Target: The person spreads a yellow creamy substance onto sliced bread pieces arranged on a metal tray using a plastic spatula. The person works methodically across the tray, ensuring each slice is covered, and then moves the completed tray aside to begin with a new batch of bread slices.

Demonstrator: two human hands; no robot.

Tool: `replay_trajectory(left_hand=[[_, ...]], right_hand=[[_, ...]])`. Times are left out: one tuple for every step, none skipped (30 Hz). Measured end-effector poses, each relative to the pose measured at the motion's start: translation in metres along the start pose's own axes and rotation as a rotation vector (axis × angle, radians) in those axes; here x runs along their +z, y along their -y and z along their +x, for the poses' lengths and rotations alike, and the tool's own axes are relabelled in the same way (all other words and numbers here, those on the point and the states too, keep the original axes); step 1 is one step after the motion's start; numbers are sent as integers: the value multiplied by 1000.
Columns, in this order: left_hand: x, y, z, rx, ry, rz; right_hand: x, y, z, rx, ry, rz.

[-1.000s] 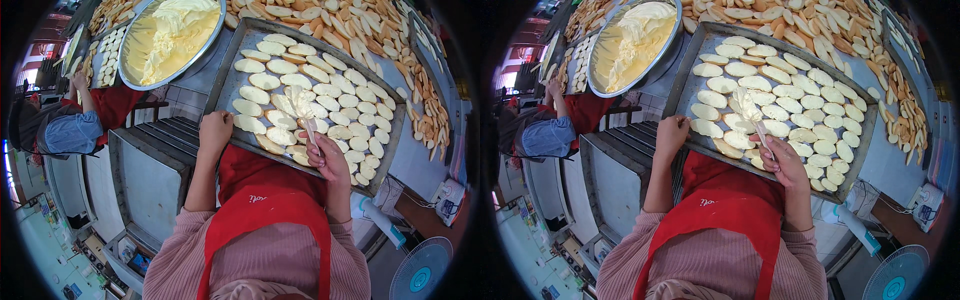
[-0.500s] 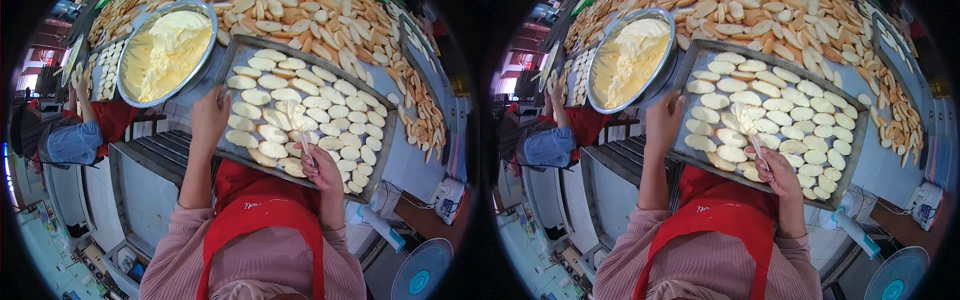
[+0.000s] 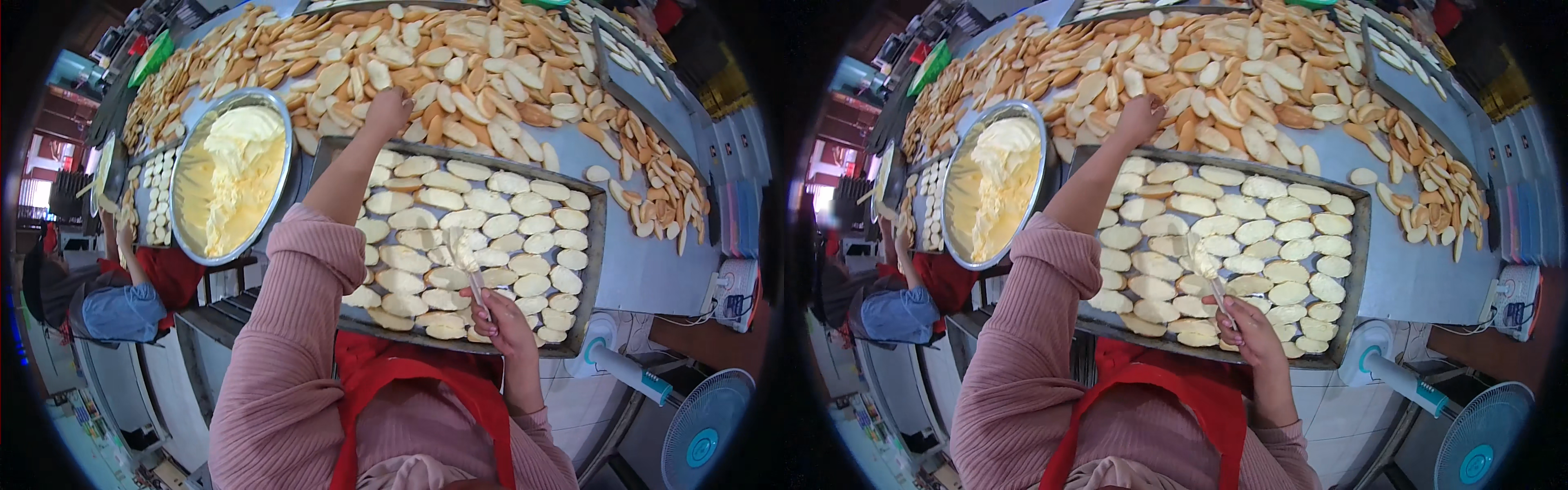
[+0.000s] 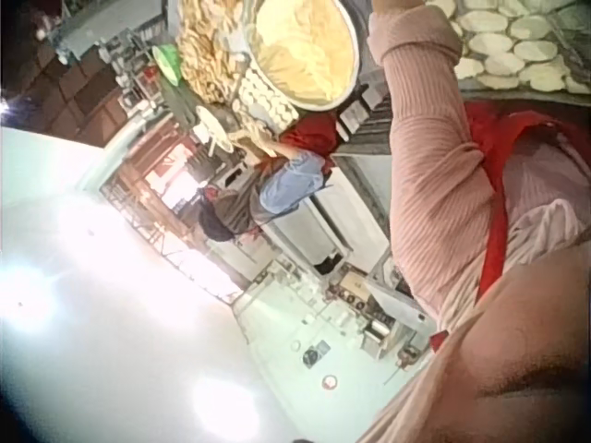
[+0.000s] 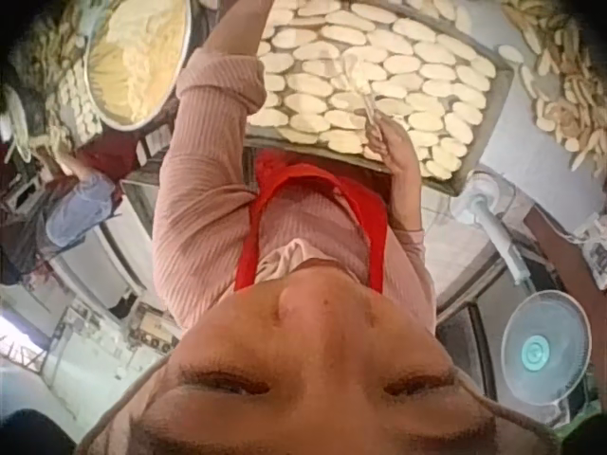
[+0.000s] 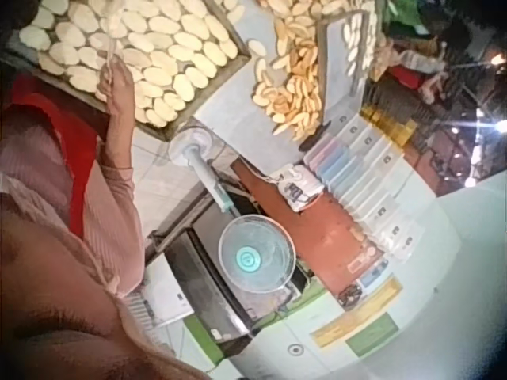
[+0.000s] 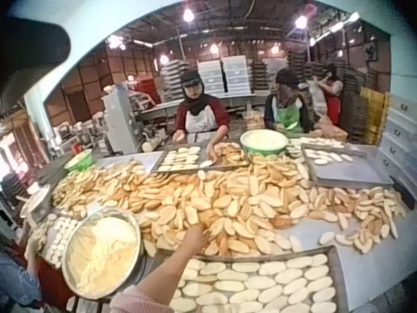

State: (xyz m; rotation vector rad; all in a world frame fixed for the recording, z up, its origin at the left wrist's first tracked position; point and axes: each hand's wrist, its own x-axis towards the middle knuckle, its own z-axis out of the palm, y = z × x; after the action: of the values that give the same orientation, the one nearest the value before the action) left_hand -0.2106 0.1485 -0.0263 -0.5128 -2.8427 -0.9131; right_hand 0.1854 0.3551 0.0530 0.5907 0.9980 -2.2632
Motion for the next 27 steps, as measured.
replay_trajectory(left_hand=[[8,-7,5,1,-2,9],[14,-13,7,0,-5,20],[19,-17,10,-5,-9,33],[21,-20,10,-75,15,-19],[22,-22,11,-77,-36,-33],[23,-23,11,-81,-89,-44],[23,-25,7,-87,-137,-55],[16,-38,0,-45,-179,-72],[9,-49,-12,-5,-222,-87],[-5,-67,-30,40,-265,-100],[-14,-87,-58,65,-192,-134],[-26,-108,-99,88,-122,-165],[-35,-129,-144,114,-83,-434],[-34,-132,-189,232,-64,-343],[-43,-155,-224,173,26,-395],[-54,-175,-250,71,140,-459],[-55,-183,-272,-27,166,-542],[-53,-192,-289,-118,103,-658],[-53,-197,-302,-216,29,-772],[-55,-195,-310,-330,39,-906],[-56,-193,-317,-442,46,-1041],[-59,-190,-322,-551,47,-1176],[-56,-180,-325,-577,70,-1256],[-57,-173,-326,-641,118,-1327],[-59,-168,-326,-695,175,-1397],[-61,-164,-327,-770,205,-1476],[-62,-161,-328,-844,239,-1555]], right_hand=[[0,0,-1,0,-10,1],[-1,0,-2,-1,-4,0],[-2,0,-2,-6,-6,-4],[-1,0,-3,-6,-4,-10],[-2,1,-3,-3,1,-17],[-4,2,-2,-18,7,-41],[-6,5,-2,-64,-21,-76],[-8,9,-2,-115,-59,-105],[-10,14,-1,-163,-95,-134],[-10,21,-1,-232,-100,-143],[-8,29,1,-308,-96,-125],[-4,34,3,-381,-88,-111],[-1,38,6,-448,-81,-101],[4,40,12,-477,-12,-19],[7,41,21,-504,53,64],[10,42,28,-531,119,143],[13,42,33,-508,153,159],[18,40,39,-482,187,177],[21,36,43,-448,225,191],[23,31,45,-436,241,179],[24,24,45,-424,236,185],[27,20,45,-413,236,189],[29,16,45,-404,234,193],[30,13,44,-400,233,157],[31,11,43,-391,245,113],[32,10,41,-385,255,70],[33,8,40,-380,264,28]])
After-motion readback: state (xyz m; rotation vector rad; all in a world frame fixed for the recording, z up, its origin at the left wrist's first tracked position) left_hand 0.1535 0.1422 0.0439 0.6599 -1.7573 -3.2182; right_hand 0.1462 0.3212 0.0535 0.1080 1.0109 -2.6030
